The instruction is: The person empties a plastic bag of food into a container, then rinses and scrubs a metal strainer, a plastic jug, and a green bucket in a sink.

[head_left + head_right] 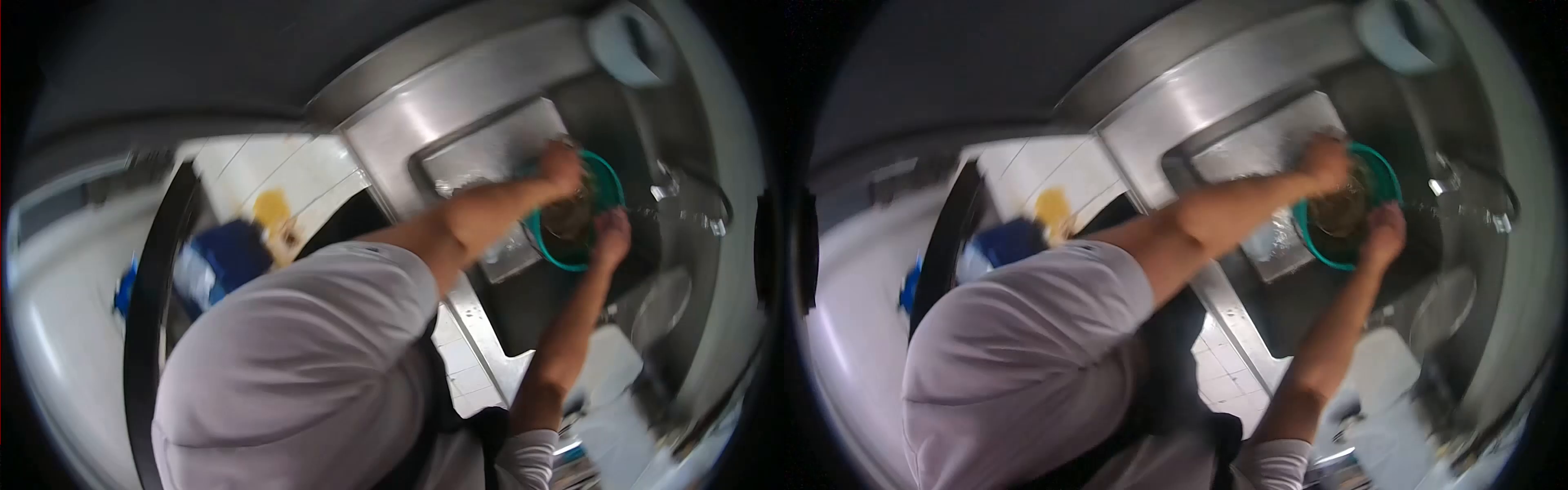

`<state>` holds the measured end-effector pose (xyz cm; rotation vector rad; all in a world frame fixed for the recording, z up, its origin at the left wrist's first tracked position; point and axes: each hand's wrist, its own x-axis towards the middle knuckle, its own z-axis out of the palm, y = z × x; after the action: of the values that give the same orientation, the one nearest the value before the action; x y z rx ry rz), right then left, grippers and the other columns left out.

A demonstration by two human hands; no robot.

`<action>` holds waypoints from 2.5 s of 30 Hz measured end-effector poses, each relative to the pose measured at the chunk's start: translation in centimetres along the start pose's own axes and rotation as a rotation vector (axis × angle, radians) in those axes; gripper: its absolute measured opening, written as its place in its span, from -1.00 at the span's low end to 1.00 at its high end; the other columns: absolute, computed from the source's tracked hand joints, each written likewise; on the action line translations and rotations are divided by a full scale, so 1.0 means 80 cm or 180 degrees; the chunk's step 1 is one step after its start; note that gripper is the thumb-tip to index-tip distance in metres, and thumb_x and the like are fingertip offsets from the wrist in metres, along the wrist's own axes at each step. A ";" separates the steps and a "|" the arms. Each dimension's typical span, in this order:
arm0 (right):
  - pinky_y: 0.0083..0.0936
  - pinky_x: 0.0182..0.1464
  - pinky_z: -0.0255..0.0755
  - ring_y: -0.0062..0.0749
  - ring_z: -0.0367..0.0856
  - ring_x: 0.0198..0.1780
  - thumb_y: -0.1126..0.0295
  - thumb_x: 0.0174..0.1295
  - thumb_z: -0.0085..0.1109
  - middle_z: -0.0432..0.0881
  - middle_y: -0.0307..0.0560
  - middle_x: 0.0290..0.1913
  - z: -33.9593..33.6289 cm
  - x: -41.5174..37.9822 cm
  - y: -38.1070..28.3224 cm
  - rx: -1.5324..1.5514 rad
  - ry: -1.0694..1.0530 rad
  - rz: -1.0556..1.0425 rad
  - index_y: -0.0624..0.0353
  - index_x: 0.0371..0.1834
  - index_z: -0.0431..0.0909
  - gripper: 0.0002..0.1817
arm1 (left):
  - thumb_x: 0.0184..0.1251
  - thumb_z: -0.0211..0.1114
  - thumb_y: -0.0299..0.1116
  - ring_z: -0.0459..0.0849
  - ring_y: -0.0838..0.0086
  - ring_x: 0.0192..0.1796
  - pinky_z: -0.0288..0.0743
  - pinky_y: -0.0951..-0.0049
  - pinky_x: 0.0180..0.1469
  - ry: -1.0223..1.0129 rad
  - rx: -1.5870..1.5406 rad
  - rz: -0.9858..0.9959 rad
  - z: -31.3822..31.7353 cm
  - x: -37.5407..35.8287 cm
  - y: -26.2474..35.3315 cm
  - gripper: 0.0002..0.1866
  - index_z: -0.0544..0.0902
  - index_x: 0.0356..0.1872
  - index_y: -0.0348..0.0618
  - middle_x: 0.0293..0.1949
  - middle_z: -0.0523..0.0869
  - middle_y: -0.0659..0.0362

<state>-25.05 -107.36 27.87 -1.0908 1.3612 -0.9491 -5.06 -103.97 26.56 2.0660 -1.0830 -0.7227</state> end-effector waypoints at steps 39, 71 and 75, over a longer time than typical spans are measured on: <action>-0.46 -0.13 0.58 -0.32 0.67 -0.13 0.44 0.33 -0.02 0.66 0.02 -0.12 0.028 0.054 -0.069 -0.0050 -0.0940 0.1059 0.31 0.04 0.53 -0.72 | 0.13 0.32 -0.05 0.66 0.01 -0.04 0.49 0.11 0.05 -0.1731 0.1157 0.0918 -0.020 -0.011 -0.026 -0.52 0.62 -0.03 -0.18 -0.16 0.69 -0.13; -0.46 -0.16 0.59 -0.35 0.66 -0.24 0.51 0.27 0.03 0.67 -0.01 -0.21 0.026 0.026 -0.138 0.0346 -0.1463 0.0842 0.35 -0.05 0.56 -0.76 | 0.19 0.32 -0.06 0.62 0.00 0.03 0.45 0.10 0.10 -0.2530 0.1243 0.1640 0.082 -0.059 -0.008 -0.55 0.65 -0.08 -0.25 -0.07 0.67 -0.16; -0.48 -0.20 0.58 -0.33 0.67 -0.25 0.51 0.27 0.05 0.67 0.00 -0.19 0.035 0.018 -0.120 0.0508 -0.0632 0.0429 0.34 -0.08 0.57 -0.78 | 0.18 0.28 -0.27 0.71 0.19 -0.19 0.52 0.22 -0.08 -0.1771 -0.0964 0.0650 0.124 -0.031 0.008 -0.76 0.67 -0.21 -0.18 -0.27 0.73 -0.07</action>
<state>-21.38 -111.12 36.48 -0.9340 1.1610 -0.8133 -13.82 -105.26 21.36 1.5046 -1.3576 -1.3105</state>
